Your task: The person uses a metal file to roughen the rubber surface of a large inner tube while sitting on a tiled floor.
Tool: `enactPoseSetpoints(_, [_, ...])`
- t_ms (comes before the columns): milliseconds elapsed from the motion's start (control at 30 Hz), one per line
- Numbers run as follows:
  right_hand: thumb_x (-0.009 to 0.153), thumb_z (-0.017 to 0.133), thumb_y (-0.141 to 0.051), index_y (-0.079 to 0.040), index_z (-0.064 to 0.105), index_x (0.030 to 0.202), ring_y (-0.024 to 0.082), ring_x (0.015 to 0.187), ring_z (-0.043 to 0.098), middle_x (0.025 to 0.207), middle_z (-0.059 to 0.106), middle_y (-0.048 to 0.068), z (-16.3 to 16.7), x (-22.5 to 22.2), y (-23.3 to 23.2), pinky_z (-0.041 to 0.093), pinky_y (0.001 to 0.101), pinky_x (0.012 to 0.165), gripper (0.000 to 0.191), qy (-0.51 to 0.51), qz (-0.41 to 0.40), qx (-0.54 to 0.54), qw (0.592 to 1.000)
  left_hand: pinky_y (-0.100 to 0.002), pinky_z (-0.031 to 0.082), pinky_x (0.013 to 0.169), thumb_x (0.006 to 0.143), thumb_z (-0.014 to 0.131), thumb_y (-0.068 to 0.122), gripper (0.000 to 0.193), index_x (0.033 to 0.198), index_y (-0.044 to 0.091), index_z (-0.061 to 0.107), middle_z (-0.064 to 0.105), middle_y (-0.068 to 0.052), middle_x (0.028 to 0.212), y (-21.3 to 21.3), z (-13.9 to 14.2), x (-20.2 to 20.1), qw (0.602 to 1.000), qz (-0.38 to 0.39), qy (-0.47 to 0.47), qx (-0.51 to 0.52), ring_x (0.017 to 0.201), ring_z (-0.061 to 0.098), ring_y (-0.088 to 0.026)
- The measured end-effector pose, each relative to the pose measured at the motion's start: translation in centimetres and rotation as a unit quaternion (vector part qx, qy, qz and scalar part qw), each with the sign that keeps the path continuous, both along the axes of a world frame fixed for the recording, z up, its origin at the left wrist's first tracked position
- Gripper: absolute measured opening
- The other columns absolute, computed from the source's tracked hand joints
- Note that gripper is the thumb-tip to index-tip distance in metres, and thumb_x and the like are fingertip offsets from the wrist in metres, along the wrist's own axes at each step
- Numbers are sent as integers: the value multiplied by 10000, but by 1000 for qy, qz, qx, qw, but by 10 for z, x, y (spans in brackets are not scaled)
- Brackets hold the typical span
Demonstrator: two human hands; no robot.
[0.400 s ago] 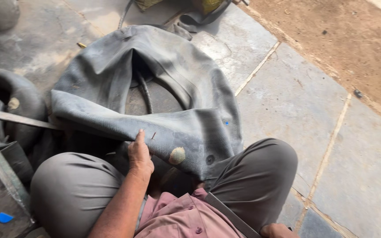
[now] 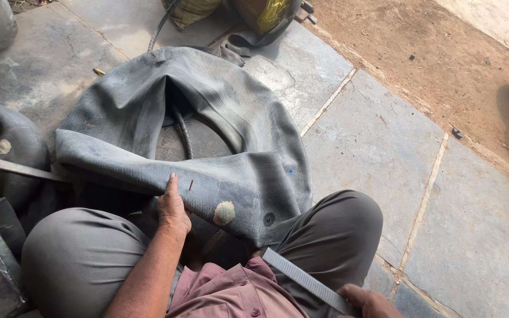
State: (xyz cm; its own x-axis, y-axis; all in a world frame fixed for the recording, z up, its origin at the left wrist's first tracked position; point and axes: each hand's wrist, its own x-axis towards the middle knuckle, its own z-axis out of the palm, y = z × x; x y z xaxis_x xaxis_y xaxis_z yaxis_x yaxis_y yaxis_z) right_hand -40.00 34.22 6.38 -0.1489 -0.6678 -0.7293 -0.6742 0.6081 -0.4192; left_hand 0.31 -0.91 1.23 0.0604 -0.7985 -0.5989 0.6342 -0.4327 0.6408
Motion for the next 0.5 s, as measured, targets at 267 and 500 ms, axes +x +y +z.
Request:
enactPoseSetpoints(267, [769,834,-139,36,709,1040,116,538,656,663,713,62,149,74,-119,552,289,467,346,-153,-131,-320,926,-493,454,1108,950,544,467,668,1475,62,459,548,-121,1466,-10,33,-6,998,2,35,46,1319,566,-272])
enactPoseSetpoints(500, [797,838,-146,36,727,961,112,498,582,636,616,52,162,22,-242,468,273,432,269,-74,-122,-401,905,-481,417,1141,964,567,452,678,1469,9,476,534,-151,1491,-37,46,-28,998,4,13,60,1336,553,-288])
